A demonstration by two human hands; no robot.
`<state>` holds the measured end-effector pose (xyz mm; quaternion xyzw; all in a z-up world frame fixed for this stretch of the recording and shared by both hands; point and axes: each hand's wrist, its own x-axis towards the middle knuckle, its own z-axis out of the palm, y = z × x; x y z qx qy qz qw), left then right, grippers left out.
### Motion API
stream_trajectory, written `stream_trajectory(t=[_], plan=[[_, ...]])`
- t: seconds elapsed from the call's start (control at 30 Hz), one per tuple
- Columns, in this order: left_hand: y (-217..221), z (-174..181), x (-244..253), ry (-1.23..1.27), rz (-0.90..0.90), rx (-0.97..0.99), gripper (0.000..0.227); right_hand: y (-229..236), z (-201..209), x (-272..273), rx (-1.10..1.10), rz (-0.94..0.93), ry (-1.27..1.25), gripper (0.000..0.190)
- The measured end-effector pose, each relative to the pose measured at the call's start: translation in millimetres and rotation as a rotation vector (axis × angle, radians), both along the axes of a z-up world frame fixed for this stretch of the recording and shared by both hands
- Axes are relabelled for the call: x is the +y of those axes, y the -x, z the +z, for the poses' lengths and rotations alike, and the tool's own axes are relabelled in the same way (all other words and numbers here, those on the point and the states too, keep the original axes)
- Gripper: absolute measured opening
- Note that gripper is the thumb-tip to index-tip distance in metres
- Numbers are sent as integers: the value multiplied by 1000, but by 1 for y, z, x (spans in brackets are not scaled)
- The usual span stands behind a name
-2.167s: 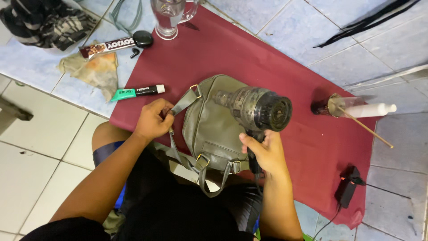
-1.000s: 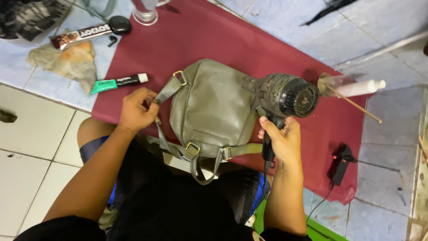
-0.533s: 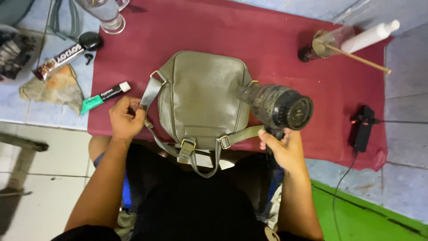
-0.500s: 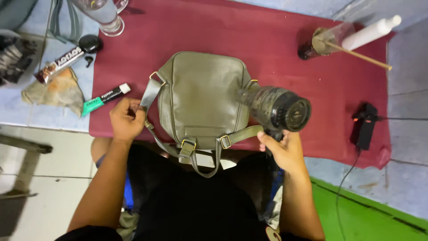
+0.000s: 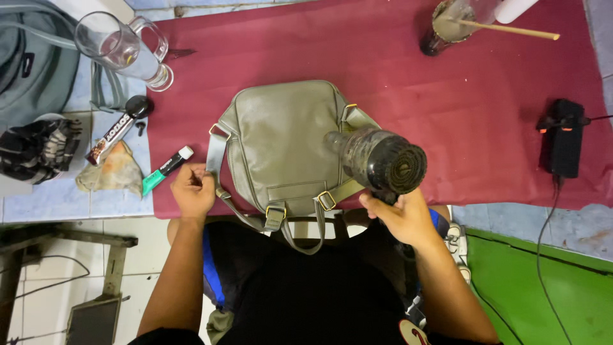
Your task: The person applies a substance to the zipper area of a gray bag using a wooden stick, then uses a hair dryer to heat the treated area. Finally, the person rubs the bag's surface with their hands.
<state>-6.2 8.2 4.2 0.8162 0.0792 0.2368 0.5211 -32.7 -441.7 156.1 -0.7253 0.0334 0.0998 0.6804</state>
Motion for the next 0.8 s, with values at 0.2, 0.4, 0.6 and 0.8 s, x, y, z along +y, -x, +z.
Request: stream_trajectory(t=[0.2, 0.4, 0.6, 0.8], plan=[[-2, 4, -4, -34, 19, -28, 14, 18, -2, -13, 66, 23, -57, 16], [0, 8, -7, -21, 22, -16, 16, 4, 2, -7, -35, 33, -21, 9], [1, 2, -4, -7, 15, 0, 17, 8, 11, -3, -14, 33, -1, 7], [0, -6, -3, 1, 14, -15, 18, 23, -4, -4, 13, 42, -71, 14]])
